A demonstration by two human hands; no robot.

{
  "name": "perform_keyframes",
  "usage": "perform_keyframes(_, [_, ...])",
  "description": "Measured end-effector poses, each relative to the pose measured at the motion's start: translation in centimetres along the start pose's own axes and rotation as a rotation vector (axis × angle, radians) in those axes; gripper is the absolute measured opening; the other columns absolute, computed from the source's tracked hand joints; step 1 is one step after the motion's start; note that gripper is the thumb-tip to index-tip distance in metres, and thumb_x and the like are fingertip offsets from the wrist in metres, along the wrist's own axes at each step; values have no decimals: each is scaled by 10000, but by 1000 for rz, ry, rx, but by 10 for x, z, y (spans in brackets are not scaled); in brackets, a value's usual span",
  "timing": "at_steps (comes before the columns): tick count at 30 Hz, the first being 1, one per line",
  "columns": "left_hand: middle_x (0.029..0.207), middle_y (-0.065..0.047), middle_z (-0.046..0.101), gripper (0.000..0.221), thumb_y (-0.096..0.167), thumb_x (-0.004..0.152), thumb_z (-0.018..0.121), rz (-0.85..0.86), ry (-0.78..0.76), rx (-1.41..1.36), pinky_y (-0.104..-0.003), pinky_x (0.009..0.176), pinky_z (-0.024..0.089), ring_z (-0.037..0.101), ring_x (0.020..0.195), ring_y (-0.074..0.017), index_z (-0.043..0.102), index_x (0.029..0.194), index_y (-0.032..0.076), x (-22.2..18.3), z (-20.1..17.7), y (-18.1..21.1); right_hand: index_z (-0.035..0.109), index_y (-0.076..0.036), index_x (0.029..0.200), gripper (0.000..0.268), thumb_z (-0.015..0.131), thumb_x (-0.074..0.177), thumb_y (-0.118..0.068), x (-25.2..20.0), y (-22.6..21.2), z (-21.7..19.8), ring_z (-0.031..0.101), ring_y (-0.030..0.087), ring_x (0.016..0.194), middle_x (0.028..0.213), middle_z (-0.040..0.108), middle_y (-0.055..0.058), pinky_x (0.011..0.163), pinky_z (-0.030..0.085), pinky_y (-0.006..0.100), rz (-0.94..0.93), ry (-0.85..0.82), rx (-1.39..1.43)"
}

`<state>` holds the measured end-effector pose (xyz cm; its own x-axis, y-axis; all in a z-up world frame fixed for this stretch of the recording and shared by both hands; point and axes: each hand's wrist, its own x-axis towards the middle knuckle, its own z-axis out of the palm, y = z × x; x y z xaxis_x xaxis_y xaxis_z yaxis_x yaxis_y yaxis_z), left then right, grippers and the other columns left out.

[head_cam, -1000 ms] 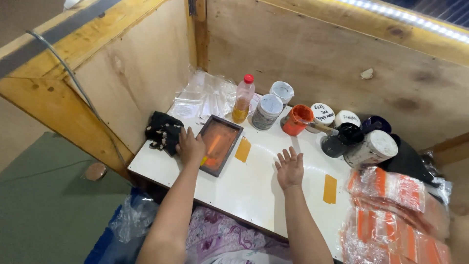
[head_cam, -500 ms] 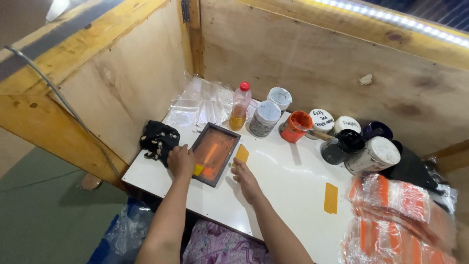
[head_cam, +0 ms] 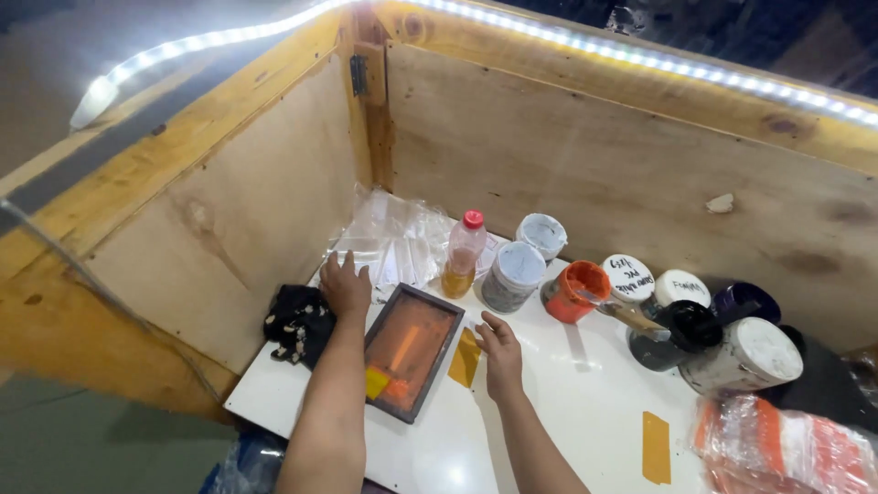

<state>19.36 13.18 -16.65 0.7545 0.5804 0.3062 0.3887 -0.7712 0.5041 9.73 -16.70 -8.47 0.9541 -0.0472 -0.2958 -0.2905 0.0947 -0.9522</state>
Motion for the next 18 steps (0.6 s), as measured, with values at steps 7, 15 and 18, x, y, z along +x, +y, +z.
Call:
perform_keyframes(7, [1265, 32, 529, 344, 230, 940, 520, 65, -432, 309, -524, 1080, 252, 481, 1230, -234, 451, 1269, 302, 23, 6, -7, 666, -62, 1290, 320, 607, 994, -168, 10, 2, -1, 618, 241, 1112, 1194, 641, 107, 974, 504, 379, 133, 91, 59])
perform_keyframes(15, [1092, -13, 753, 181, 231, 1060, 611, 57, 340, -191, -394, 839, 545, 718, 1015, -193, 764, 1117, 154, 15, -8, -7, 624, -29, 1296, 282, 541, 1044, -122, 2, 38, -32, 644, 195, 998, 1122, 635, 81, 861, 544, 320, 68, 53, 296])
perform_keyframes(18, [938, 13, 765, 165, 360, 971, 687, -108, 149, -528, -382, 820, 569, 718, 950, -216, 783, 1009, 232, -16, -35, 38, 620, -34, 1319, 310, 545, 1042, -150, -12, 32, -33, 650, 209, 1052, 1197, 639, 89, 889, 535, 336, 29, -1, 245])
